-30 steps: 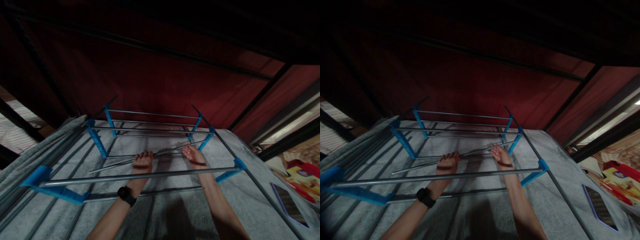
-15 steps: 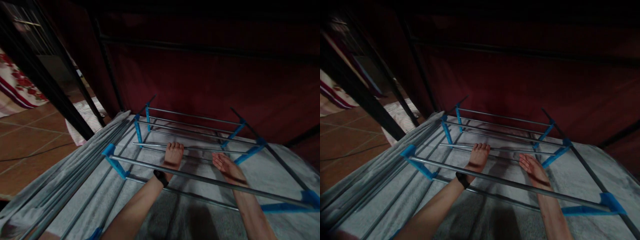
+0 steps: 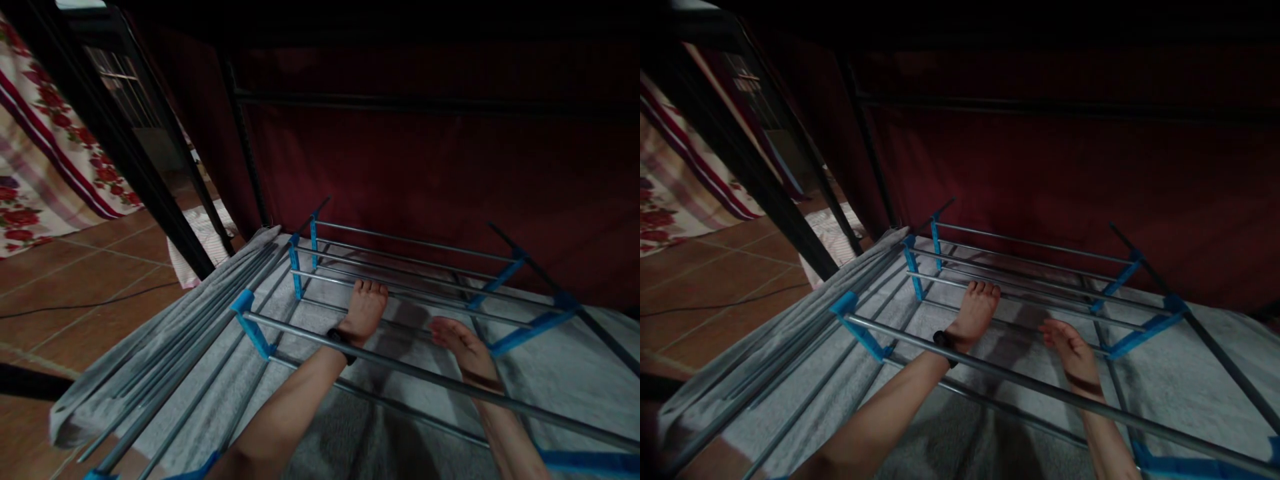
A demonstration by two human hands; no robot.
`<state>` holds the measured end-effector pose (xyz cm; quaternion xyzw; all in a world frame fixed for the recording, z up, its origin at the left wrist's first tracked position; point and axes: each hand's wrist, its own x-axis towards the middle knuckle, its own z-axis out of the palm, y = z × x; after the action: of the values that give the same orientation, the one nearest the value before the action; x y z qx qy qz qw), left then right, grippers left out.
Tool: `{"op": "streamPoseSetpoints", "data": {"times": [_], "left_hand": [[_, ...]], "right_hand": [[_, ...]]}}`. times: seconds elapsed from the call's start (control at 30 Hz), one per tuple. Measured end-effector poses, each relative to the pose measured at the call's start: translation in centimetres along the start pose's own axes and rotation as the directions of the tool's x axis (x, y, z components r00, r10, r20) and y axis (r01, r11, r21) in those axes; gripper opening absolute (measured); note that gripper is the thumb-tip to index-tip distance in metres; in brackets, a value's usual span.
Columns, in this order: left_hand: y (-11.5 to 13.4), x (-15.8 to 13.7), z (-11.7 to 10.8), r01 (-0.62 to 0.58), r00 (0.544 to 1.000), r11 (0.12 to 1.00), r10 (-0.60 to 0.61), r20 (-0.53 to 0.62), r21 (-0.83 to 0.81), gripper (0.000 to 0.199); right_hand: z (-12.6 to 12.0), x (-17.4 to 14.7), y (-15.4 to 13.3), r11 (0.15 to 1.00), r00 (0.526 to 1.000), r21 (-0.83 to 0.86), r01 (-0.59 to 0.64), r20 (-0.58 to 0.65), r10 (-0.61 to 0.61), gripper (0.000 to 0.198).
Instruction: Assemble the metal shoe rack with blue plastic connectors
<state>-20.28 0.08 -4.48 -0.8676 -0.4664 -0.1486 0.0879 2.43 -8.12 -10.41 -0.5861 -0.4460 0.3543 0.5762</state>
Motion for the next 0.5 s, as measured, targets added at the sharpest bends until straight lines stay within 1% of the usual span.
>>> {"op": "streamPoseSetpoints", "data": {"times": [0.1,0.13,0.17,0.2,0.27,0.33,0.37,0.43,0.5], "left_hand": [[-0.1,0.0,0.4,-0.005,1.000,1.000,0.005,-0.019,0.000,0.021],[-0.1,0.1,0.5,-0.011,1.000,1.000,0.011,-0.025,0.001,0.021],[-0.1,0.1,0.7,-0.015,0.999,1.000,0.016,-0.032,0.003,0.021],[-0.2,0.1,0.8,-0.019,0.999,1.000,0.019,-0.038,0.007,0.021],[-0.1,0.1,0.9,-0.023,0.999,1.000,0.024,-0.044,0.012,0.021],[-0.1,0.2,0.9,-0.019,0.998,1.000,0.020,-0.053,0.019,0.021],[-0.1,0.2,0.8,-0.016,0.998,1.000,0.017,-0.056,0.022,0.022],[-0.2,0.1,0.8,-0.015,0.998,1.000,0.016,-0.059,0.027,0.023],[-0.3,-0.1,0.9,-0.020,0.998,0.999,0.021,-0.063,0.028,0.025]], "right_hand": [[0.4,-0.1,0.8,0.982,0.990,-0.138,0.132,-0.022,-0.136,0.044],[0.5,-0.2,0.8,0.955,0.978,-0.224,0.193,-0.029,-0.205,0.040],[0.7,-0.3,0.8,0.909,0.958,-0.326,0.261,-0.025,-0.285,0.037],[0.9,-0.4,0.6,0.840,0.929,-0.428,0.332,-0.006,-0.370,0.034],[1.4,-0.5,-0.1,0.670,0.848,-0.580,0.464,0.072,-0.525,0.033],[2.2,-0.3,-0.8,0.519,0.762,-0.647,0.559,0.153,-0.630,0.035],[2.7,-0.1,-1.2,0.464,0.727,-0.659,0.592,0.188,-0.660,0.036],[3.7,0.3,-2.0,0.396,0.678,-0.657,0.642,0.245,-0.693,0.038],[5.0,0.8,-3.0,0.384,0.650,-0.625,0.680,0.271,-0.710,0.039]]}}
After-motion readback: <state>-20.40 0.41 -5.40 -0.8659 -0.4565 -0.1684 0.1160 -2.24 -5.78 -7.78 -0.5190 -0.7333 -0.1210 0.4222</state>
